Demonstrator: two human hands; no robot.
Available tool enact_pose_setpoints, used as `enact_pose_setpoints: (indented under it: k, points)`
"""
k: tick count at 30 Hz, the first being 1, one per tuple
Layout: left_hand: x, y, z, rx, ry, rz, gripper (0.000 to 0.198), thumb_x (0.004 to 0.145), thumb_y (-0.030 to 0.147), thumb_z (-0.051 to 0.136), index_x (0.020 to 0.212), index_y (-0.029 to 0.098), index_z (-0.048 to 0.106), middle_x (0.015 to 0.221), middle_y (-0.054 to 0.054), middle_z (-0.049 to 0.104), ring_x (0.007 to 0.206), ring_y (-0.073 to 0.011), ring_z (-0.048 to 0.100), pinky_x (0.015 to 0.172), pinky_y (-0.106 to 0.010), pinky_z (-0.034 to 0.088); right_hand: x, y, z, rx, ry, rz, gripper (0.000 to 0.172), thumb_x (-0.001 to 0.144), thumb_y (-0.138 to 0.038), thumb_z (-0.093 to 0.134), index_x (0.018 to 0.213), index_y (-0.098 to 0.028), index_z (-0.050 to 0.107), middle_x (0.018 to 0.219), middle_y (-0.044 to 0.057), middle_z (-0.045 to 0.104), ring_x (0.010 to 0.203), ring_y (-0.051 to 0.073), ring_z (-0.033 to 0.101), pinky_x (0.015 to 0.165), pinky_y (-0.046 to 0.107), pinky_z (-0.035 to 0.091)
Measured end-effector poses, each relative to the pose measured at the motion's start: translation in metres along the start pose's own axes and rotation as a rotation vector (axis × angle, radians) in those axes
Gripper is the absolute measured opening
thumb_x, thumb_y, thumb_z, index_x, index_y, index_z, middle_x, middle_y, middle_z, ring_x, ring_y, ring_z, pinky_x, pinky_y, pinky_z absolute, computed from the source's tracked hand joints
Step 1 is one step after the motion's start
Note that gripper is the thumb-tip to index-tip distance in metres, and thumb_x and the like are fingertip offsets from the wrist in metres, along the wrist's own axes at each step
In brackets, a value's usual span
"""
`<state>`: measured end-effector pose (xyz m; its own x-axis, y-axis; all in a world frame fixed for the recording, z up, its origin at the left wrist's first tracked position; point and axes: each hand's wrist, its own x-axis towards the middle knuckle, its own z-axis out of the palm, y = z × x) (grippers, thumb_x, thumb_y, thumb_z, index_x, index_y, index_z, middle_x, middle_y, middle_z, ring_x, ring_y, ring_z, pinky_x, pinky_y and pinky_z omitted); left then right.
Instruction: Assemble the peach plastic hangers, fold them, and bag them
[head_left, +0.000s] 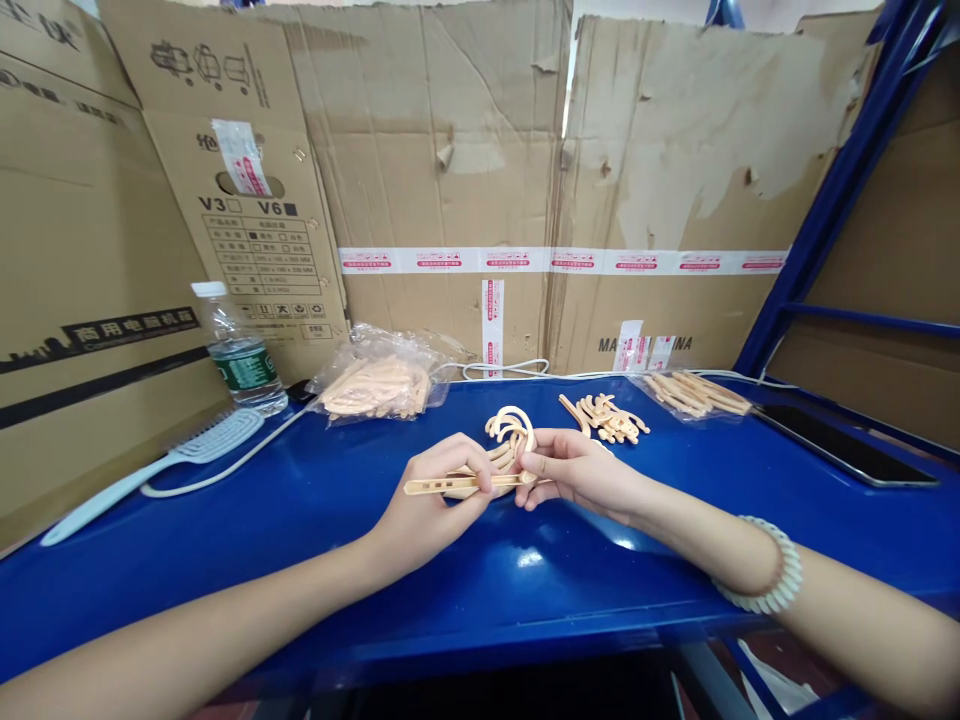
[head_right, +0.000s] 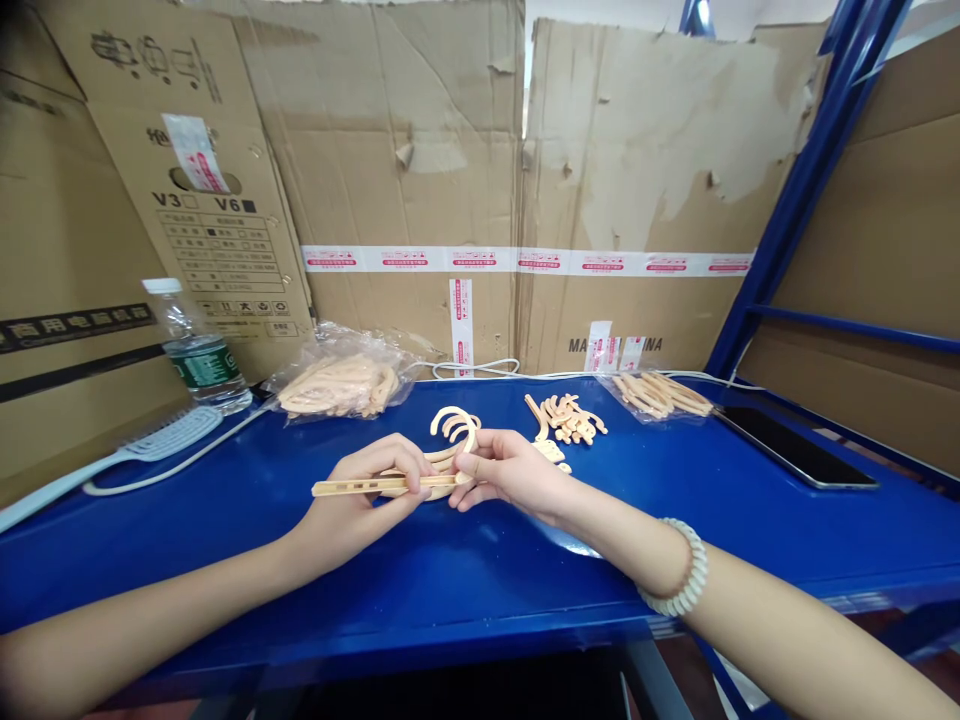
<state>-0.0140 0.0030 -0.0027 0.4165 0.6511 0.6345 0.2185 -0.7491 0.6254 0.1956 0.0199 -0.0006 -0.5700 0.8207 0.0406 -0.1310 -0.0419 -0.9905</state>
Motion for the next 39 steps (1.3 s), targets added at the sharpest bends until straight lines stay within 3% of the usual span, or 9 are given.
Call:
enact_pose_setpoints:
  k: [7,19,28,32,37,39]
  points:
    - [-0.001,-0.001,0.003,0.066,0.002,0.002,0.012,0.082,0.015,0.063,0.071,0.019,0.061,0.079,-0.003,0.062,0.073,-0.0161,0.062,0.07,-0.029,0.047,-0.001,0.002,0.005,-0.027,0.069,-0.062,0.042,0.07,-0.047,0.079,0.081,-0.015,0.054,0.08,0.004,0.069,0.061,0.011,0.065,0.063,0.025,0.055]
    - [-0.001,0.002,0.002,0.061,0.009,-0.053,0.015,0.083,0.021,0.065,0.069,0.019,0.06,0.077,-0.002,0.06,0.072,-0.0156,0.06,0.069,-0.028,0.046,-0.002,0.004,0.013,-0.143,0.129,-0.188,0.033,0.077,-0.043,0.071,0.08,-0.018,0.05,0.065,-0.001,0.064,0.056,0.011,0.062,0.056,0.025,0.052]
    - [0.002,0.007,0.005,-0.213,0.029,-0.343,0.025,0.076,0.032,0.072,0.067,0.019,0.053,0.067,0.001,0.057,0.071,-0.0176,0.061,0.064,-0.027,0.045,-0.001,0.007,0.013,-0.113,0.165,-0.212,0.037,0.073,-0.046,0.075,0.08,-0.018,0.052,0.063,-0.001,0.063,0.056,0.014,0.064,0.055,0.027,0.054]
    - [0.006,0.008,0.004,-0.434,0.071,-0.494,0.03,0.07,0.032,0.077,0.069,0.019,0.049,0.063,0.004,0.058,0.067,-0.0153,0.061,0.064,-0.025,0.045,-0.002,0.004,0.013,-0.135,0.201,-0.222,0.037,0.069,-0.045,0.078,0.078,-0.016,0.059,0.074,0.002,0.065,0.063,0.012,0.061,0.058,0.025,0.053]
    - [0.006,0.004,0.006,-0.54,0.146,-0.573,0.032,0.066,0.028,0.079,0.076,0.018,0.052,0.068,0.004,0.059,0.069,-0.0134,0.061,0.063,-0.023,0.044,-0.001,0.003,0.011,-0.184,0.196,-0.202,0.033,0.071,-0.044,0.077,0.079,-0.015,0.063,0.067,-0.001,0.061,0.051,0.008,0.053,0.049,0.022,0.048]
    - [0.006,0.003,0.008,-0.568,0.114,-0.594,0.034,0.064,0.027,0.081,0.08,0.017,0.053,0.07,0.004,0.061,0.068,-0.0131,0.061,0.063,-0.024,0.045,0.0,0.004,0.012,-0.179,0.169,-0.186,0.033,0.072,-0.044,0.077,0.08,-0.014,0.065,0.067,0.0,0.062,0.051,0.008,0.054,0.048,0.023,0.049]
